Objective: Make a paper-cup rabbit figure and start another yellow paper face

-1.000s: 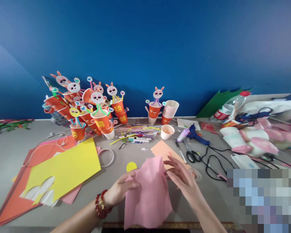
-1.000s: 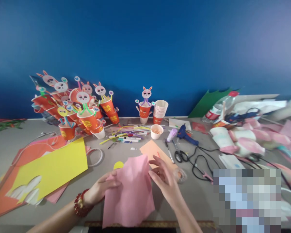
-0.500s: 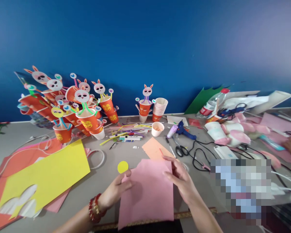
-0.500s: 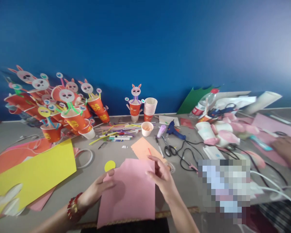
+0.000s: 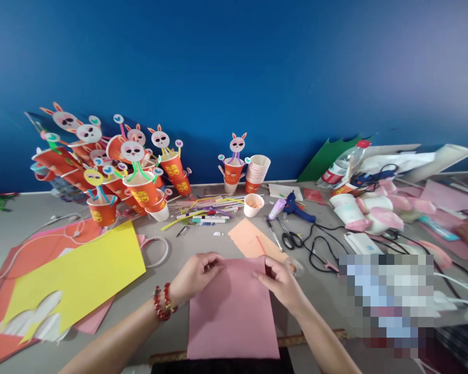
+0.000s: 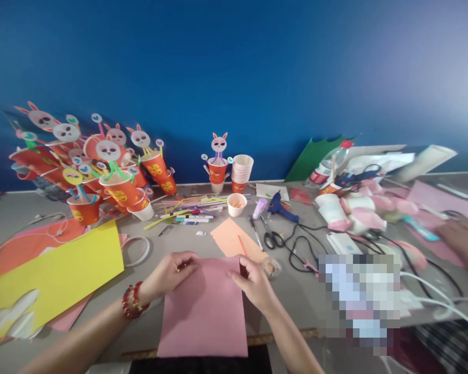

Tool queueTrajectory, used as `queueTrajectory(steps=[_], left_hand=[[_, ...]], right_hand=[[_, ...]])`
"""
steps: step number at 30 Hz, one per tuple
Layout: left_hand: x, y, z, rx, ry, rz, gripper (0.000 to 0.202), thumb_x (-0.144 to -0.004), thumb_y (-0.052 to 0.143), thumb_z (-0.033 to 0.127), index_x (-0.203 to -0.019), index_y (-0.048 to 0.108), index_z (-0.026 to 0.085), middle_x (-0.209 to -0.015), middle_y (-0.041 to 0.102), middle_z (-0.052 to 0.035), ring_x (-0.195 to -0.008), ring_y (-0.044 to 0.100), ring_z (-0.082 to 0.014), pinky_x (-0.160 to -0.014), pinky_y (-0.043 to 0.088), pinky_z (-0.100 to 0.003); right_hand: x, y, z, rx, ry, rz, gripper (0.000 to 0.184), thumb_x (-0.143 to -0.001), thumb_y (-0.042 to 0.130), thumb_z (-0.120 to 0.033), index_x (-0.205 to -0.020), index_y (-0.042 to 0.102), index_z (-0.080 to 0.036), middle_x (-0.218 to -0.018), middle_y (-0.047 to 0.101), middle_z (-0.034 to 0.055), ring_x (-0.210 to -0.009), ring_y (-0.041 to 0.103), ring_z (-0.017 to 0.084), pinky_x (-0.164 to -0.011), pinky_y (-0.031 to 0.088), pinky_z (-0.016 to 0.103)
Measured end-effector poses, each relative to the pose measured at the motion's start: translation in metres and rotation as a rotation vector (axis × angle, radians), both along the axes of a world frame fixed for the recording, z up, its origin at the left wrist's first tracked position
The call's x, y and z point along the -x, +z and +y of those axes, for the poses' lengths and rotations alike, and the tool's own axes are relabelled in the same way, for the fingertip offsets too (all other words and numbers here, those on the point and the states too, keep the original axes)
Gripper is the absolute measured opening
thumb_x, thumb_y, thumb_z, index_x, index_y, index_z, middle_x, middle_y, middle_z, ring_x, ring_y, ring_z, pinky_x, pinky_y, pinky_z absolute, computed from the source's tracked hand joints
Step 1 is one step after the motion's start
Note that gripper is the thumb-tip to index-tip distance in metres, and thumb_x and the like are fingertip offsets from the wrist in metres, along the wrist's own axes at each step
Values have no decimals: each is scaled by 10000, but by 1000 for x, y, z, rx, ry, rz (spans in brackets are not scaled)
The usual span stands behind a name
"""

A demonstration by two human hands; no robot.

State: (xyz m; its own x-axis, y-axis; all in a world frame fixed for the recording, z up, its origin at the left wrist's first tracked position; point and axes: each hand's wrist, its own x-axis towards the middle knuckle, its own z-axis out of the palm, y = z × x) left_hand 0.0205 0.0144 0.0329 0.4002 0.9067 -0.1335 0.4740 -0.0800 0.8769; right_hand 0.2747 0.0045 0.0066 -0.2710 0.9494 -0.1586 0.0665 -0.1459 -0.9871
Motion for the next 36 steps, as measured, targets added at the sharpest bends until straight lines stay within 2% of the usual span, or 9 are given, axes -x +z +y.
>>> queueTrajectory(steps=[3,8,11,15,22,25,28,31,36], left_hand=[[0,13,4,-145,28,32,180,-941,533,281,-974,686,193,-860,727,-14,-768,649,-165,-688,496,-250],[3,45,-2,-848,230,78,339,-922,582,170,-1259,585,208,-1307,633,-124,-1231,570,-266,-1057,444,-458],[-7,48,-18,-1027,86,123,414,-909,612,181,-1318,543,187,-1344,609,-155,-1299,523,-283,-1078,435,-476],[-32,26,-37,-956,-235,392,598,-903,640,364,-1450,459,201,-1502,503,-148,-1409,417,-315,-1159,353,-542],[-27,0,-39,-951,-265,441,416,-1031,435,207,-1437,494,276,-1495,554,-23,-1427,405,-221,-1256,154,-536],[-12,2,-38,-903,-357,262,419,-1055,360,220,-1456,471,269,-1497,553,-46,-1428,409,-224,-1223,243,-529],[-3,5,-40,-756,-381,14,429,-1070,278,273,-1440,493,271,-1477,568,-90,-1415,440,-228,-1165,364,-485],[2,6,-42,-619,-439,-107,443,-1069,247,319,-1412,526,297,-1456,586,-92,-1391,482,-224,-1154,394,-458],[24,-9,-48,-653,-341,225,495,-1019,447,280,-1510,386,276,-1477,556,-128,-1380,492,-263,-1156,387,-506]], right_hand=[[-5,3,-1,-108,-106,-51,254,-778,785,-386,-739,662,-168,-607,566,-33,-563,515,127,-519,411,222],[-9,13,-3,-189,-746,257,298,-704,843,-373,-865,665,-197,-753,678,-7,-629,610,148,-556,484,238],[-4,13,-10,-147,-910,397,350,-644,876,-319,-903,666,-211,-804,721,5,-663,668,172,-590,538,268],[13,3,-31,36,-800,440,326,-637,881,-302,-897,704,-216,-819,751,31,-651,701,209,-545,570,298],[6,-9,-65,73,-559,404,224,-780,803,-419,-960,749,-298,-964,794,59,-726,740,257,-521,605,342],[-13,0,-70,-52,-510,465,366,-847,701,-545,-1131,729,-316,-1216,743,75,-988,743,290,-688,640,359],[-29,12,-67,-211,-415,325,377,-902,670,-455,-1256,675,-326,-1417,622,80,-1142,694,302,-803,629,363],[-34,19,-60,-506,-251,-22,278,-907,682,-347,-1172,735,-283,-1244,729,110,-1132,697,305,-878,606,382],[-32,25,-54,-807,-161,-261,133,-910,654,-232,-920,779,-274,-880,796,70,-843,758,272,-788,616,403]])
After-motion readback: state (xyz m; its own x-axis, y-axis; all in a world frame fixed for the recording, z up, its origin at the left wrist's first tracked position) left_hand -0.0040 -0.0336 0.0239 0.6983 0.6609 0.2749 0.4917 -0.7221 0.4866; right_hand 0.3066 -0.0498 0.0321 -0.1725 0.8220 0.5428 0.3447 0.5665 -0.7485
